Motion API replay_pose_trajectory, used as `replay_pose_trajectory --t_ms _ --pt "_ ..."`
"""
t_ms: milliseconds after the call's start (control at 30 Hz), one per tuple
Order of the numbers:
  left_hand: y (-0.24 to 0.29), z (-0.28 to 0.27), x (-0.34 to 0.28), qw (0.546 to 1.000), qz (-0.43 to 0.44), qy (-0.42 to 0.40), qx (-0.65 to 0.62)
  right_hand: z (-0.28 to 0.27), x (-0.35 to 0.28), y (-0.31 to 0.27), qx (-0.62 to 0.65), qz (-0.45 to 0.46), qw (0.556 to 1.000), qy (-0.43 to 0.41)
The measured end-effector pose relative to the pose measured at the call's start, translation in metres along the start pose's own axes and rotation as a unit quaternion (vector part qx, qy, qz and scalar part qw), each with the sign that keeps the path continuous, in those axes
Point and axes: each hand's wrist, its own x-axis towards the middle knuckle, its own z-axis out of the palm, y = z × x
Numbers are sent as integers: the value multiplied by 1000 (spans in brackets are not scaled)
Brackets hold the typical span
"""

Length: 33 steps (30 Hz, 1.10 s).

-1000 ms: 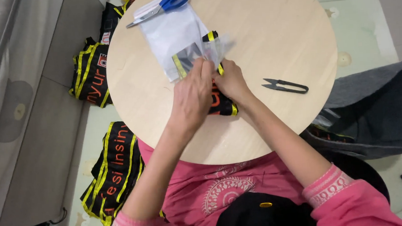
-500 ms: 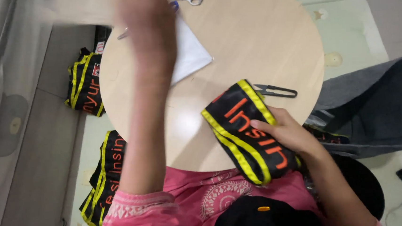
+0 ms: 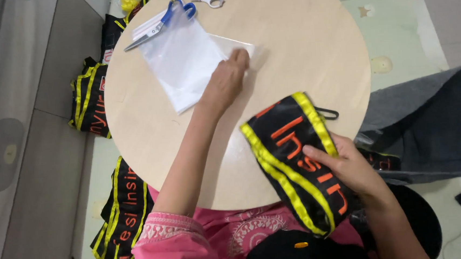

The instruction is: Trimming loose threads from a sash using snips, folding the sash, and placing it into a plastic bag for packaging.

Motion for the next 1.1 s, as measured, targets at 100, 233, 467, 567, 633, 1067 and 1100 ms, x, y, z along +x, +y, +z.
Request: replay_pose_trajectory --t_ms 100,233,467,567,633,1067,1100 --pt "9 -1 -13 999 54 -10 0 0 14 -6 29 -37 998 47" --pt "30 -26 -35 985 34 -35 -168 -1 48 -17 -127 -269 947 120" --pt "-31 -50 -7 925 -89 -157 -335 20 75 -37 -377 -269 876 134" --pt "-83 -9 49 978 -183 66 -78 10 90 -33 -354 -241 899 91" --pt "-98 12 83 982 -160 90 34 6 104 -21 -360 -258 890 111" --pt "-147 86 134 960 -104 62 253 10 115 -25 -359 -263 887 126" --pt "-146 83 133 960 -103 63 254 10 115 -24 -358 -263 887 126"
